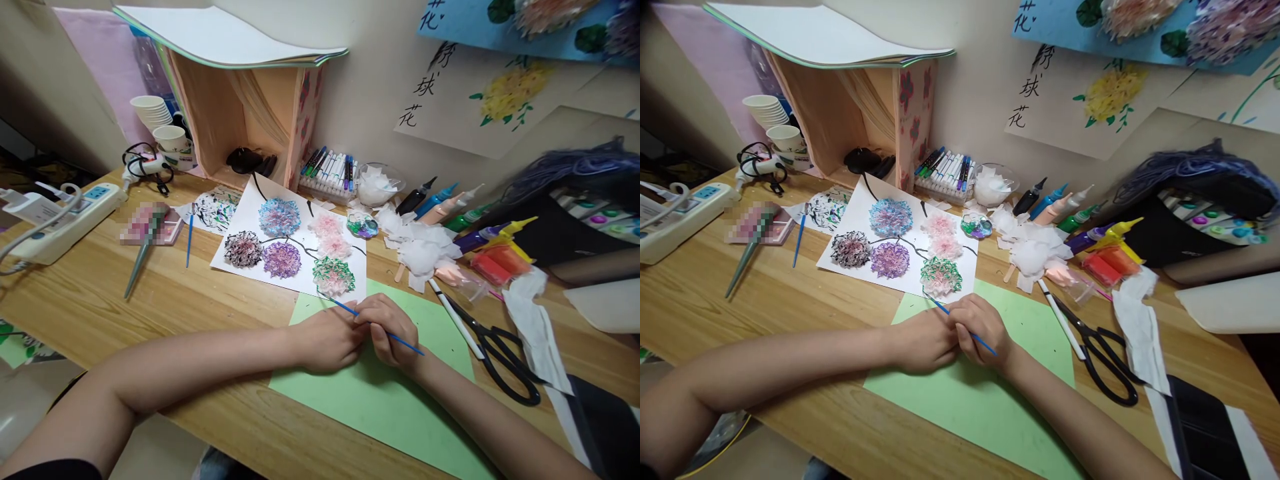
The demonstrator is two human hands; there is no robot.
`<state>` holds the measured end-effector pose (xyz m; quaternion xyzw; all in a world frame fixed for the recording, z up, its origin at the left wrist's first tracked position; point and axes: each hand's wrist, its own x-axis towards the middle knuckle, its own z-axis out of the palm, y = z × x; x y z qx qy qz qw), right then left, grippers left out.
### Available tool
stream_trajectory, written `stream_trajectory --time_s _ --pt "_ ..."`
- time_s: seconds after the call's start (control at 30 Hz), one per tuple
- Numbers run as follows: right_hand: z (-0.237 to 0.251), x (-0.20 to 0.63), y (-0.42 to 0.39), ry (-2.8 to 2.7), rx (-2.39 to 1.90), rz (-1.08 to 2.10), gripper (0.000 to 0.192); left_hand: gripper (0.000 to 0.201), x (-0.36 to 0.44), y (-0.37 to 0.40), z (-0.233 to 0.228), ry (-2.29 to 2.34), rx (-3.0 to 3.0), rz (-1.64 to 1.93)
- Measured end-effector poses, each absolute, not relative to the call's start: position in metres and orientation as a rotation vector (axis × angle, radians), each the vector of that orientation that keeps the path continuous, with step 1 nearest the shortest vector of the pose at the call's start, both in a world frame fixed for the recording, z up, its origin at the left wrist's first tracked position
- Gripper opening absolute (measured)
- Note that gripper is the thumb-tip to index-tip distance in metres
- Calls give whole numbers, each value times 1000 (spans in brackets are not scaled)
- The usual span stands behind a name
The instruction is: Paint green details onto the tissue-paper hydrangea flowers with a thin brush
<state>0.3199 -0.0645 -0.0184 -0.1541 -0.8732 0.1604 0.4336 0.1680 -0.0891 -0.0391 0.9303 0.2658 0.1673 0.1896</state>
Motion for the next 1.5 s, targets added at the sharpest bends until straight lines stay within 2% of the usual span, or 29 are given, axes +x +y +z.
stream_trajectory --time_s 1.03,1.23,1.43,1.5 --pt "-20 325 -63 -2102 -464 412 23 24 169 -93 -40 781 2563 450" --pt "-22 330 -60 -1833 -503 466 23 42 169 -94 -39 814 2659 466" --pt "-31 333 -44 -1467 -740 400 24 37 145 -97 -13 577 3038 596" --pt "-38 339 -39 -1378 -821 480 22 33 118 -95 0 664 3048 711"
